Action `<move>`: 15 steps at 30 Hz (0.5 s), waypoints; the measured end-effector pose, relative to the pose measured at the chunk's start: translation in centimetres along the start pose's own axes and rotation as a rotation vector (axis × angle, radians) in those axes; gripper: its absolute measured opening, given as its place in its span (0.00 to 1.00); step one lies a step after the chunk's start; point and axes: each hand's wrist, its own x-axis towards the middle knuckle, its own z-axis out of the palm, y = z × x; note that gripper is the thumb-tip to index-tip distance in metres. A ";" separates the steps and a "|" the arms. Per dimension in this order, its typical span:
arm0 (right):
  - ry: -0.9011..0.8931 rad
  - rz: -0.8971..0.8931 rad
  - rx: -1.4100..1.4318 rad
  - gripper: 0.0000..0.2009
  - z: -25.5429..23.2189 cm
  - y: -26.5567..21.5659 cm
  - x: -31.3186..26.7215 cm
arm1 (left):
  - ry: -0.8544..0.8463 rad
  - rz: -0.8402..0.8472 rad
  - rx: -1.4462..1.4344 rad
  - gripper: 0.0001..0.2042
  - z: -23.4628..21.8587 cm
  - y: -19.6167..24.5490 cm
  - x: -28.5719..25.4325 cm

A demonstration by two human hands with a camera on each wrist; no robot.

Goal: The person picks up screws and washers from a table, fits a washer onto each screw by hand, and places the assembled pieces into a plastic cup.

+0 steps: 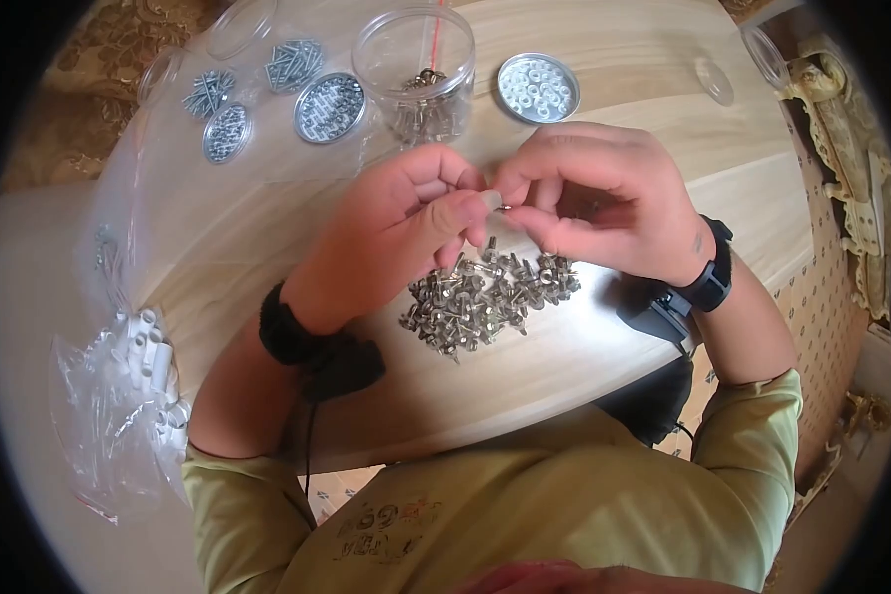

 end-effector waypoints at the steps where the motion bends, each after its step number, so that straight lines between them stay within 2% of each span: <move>1: 0.017 0.010 -0.013 0.08 0.1 -0.1 0.1 | 0.001 0.005 0.017 0.10 0.0 0.0 0.1; 6: 0.036 0.033 -0.033 0.09 0.1 0.2 0.2 | -0.017 0.023 0.063 0.08 0.4 0.2 0.1; 9: 0.060 -0.027 -0.056 0.10 0.3 0.5 0.2 | -0.016 0.015 0.052 0.08 0.4 0.7 0.0; 12: 0.037 0.016 -0.021 0.09 0.3 0.1 0.0 | -0.045 0.017 0.025 0.08 0.4 0.6 -0.2; 15: -0.061 0.118 0.002 0.10 0.4 0.0 -0.1 | -0.066 0.034 0.022 0.07 0.4 0.2 -0.2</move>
